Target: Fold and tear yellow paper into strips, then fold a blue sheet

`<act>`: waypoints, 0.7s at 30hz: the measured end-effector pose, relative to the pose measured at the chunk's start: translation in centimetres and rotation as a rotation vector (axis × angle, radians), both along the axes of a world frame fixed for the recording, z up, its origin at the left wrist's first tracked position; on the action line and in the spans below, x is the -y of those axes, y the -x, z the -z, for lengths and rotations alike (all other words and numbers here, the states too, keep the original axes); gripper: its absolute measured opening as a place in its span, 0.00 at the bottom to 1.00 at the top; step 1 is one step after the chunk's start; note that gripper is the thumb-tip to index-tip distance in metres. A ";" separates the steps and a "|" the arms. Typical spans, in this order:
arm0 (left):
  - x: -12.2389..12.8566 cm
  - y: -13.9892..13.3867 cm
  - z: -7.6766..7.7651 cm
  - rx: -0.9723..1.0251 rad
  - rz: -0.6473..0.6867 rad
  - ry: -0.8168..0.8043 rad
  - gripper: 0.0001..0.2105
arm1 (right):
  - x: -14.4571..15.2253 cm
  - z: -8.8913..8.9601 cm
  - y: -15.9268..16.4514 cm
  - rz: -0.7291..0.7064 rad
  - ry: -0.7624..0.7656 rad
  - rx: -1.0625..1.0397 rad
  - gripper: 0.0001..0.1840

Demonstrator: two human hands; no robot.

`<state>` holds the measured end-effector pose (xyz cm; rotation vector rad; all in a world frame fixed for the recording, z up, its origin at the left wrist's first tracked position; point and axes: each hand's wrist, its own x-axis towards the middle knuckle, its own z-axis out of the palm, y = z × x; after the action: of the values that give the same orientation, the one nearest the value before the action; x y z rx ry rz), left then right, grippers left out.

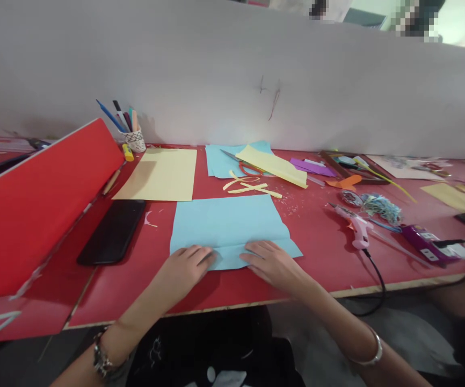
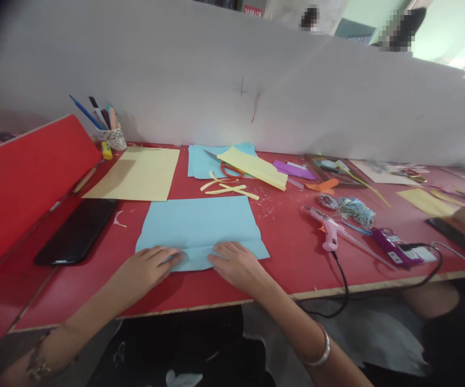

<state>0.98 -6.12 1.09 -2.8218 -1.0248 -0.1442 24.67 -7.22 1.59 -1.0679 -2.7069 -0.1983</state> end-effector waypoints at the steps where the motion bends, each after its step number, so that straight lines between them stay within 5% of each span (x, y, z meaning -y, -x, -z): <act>1: 0.1 0.2 0.0 0.043 -0.002 0.020 0.15 | 0.0 0.0 -0.1 -0.006 0.007 -0.031 0.12; 5: 0.1 1.2 0.0 0.264 -0.023 0.168 0.14 | -0.6 -0.4 -0.7 -0.012 0.057 -0.113 0.15; 10: 0.2 1.6 0.2 0.385 -0.118 0.331 0.17 | -1.3 -1.5 -0.7 -0.030 0.071 0.058 0.17; 21: -0.1 0.6 0.0 0.105 -0.223 0.134 0.22 | -2.5 -1.5 -0.5 0.097 0.112 0.263 0.16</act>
<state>0.39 -6.01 1.13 -2.8150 -1.4137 -0.2086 25.14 -4.75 3.06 -1.2898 -2.9296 -0.2193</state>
